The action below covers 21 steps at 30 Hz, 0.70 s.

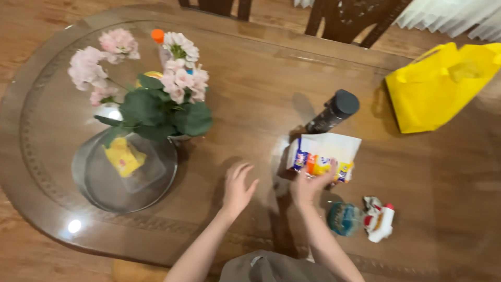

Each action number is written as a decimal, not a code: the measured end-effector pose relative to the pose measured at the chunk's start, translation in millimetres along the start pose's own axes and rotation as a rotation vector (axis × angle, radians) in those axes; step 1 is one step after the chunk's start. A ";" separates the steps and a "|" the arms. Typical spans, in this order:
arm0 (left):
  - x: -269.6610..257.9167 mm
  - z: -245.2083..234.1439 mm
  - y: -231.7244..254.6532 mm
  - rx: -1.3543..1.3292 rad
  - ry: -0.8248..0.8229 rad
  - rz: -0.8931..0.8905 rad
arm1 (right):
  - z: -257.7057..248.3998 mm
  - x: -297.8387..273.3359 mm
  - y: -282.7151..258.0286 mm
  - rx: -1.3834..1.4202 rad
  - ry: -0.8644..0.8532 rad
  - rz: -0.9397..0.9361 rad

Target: The person sprays a cleaning solution onto a wooden dining table and wipes the surface with a cloth in circular motions. They move a metal tray and other items aside to reach more area, then continue wiping the entire tabletop until it appears clean and shiny.

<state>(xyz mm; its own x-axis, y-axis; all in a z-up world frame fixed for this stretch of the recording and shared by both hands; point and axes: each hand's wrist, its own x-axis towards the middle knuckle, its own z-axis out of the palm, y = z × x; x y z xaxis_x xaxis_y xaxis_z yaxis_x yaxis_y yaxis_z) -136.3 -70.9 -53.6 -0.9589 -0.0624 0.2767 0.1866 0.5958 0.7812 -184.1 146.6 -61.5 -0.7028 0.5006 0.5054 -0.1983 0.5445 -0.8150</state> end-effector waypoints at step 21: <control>-39.1 -4.9 7.7 -0.322 0.387 -0.341 | -9.2 -67.6 65.8 0.551 -0.388 0.689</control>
<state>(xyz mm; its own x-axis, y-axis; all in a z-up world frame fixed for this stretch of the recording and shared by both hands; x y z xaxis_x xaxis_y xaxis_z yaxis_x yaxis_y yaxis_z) -96.3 -67.8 -55.6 -0.8400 -0.5297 0.1176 -0.0041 0.2230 0.9748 -143.4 154.8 -146.8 -0.9424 0.2809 -0.1818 0.1185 -0.2279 -0.9664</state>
